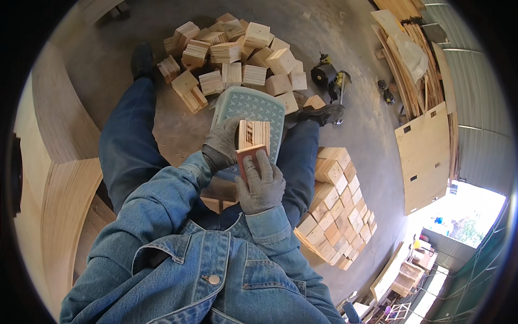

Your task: The person sits and sands small wooden blocks one at a time using a sanding block. They hold each block in the left hand and rub the surfaces with the sanding block in the right hand, then place the finished pieces into a nearby stack.

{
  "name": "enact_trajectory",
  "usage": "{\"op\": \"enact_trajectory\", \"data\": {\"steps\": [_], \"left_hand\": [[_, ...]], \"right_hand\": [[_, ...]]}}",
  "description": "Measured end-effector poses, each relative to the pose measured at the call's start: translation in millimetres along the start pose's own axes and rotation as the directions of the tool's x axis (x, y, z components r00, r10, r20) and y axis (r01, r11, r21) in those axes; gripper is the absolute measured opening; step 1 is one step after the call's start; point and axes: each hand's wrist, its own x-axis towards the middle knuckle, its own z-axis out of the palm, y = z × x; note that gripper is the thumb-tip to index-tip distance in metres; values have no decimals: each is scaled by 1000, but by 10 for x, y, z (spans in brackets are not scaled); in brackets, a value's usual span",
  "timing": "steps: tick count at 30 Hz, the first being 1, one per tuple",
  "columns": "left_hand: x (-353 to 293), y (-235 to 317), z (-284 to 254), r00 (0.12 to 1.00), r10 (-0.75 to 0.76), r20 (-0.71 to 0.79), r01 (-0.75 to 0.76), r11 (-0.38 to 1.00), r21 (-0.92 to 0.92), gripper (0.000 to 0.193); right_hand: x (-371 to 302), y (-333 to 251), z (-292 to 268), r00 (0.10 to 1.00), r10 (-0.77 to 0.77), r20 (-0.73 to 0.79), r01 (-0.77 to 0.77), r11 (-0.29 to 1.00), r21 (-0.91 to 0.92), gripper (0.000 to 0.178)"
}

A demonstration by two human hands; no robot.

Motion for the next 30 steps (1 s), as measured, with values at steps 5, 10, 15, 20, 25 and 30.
{"op": "enact_trajectory", "data": {"steps": [5,10,15,20,25,30], "left_hand": [[-30,-111,73,999,41,3,-41,996,76,74],[-17,-280,274,985,-110,134,131,979,-160,96],[-25,-246,311,989,-121,82,132,981,-140,93],[-58,-131,134,998,-51,-30,51,999,-9,88],[-15,-155,68,990,-113,87,121,987,-102,97],[-14,-88,61,997,-45,55,47,998,-31,83]], "right_hand": [[211,-96,-50,1000,-11,11,11,999,-50,57],[984,-101,80,997,77,31,-72,989,-132,56],[1650,78,291,982,180,62,-176,982,-63,56],[1424,34,163,963,241,116,-233,969,-84,58],[551,16,106,998,67,11,-66,997,-32,60],[9,-7,18,1000,-6,-15,6,1000,-5,63]]}}
